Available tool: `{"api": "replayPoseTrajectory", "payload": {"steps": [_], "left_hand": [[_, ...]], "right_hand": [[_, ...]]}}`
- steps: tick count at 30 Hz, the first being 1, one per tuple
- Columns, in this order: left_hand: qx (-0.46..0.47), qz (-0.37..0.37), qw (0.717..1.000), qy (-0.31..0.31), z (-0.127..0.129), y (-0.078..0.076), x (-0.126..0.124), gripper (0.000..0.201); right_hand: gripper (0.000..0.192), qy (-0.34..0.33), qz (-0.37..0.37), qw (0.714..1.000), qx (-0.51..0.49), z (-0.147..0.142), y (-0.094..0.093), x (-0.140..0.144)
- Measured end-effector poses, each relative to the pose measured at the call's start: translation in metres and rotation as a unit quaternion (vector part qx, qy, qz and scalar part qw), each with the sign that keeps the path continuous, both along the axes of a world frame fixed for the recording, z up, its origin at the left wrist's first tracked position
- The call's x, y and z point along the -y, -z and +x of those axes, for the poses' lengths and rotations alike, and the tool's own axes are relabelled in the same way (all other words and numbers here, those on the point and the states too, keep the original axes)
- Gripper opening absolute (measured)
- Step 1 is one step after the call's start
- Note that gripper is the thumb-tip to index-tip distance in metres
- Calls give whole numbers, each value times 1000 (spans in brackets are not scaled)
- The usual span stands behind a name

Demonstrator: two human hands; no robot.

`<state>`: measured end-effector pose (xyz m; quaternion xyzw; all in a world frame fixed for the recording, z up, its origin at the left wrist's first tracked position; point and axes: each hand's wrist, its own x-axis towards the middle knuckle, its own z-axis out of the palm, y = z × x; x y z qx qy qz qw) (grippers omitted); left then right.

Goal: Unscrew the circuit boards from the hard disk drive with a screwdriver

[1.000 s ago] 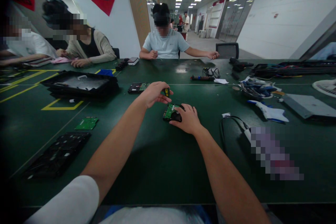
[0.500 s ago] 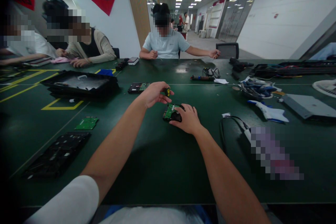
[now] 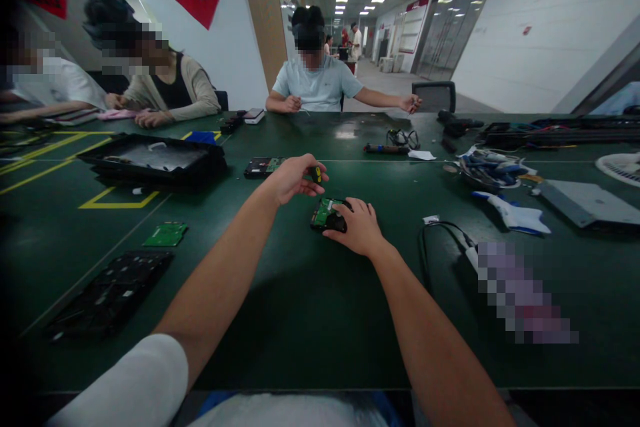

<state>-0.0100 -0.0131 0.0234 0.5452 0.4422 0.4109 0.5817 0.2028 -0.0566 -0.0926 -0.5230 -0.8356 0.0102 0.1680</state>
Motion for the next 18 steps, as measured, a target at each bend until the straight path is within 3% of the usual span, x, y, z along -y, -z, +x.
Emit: {"api": "replayPoseTrajectory", "payload": {"steps": [5, 13, 18], "left_hand": [[26, -29, 999, 15, 4, 0, 1, 23], [14, 2, 1000, -10, 2, 2, -1, 23], [30, -30, 999, 6, 2, 2, -1, 24]], "right_hand": [[78, 3, -9, 1000, 0, -1, -3, 1], [77, 5, -18, 1000, 4, -2, -7, 3], [77, 6, -15, 1000, 3, -2, -6, 3]]}}
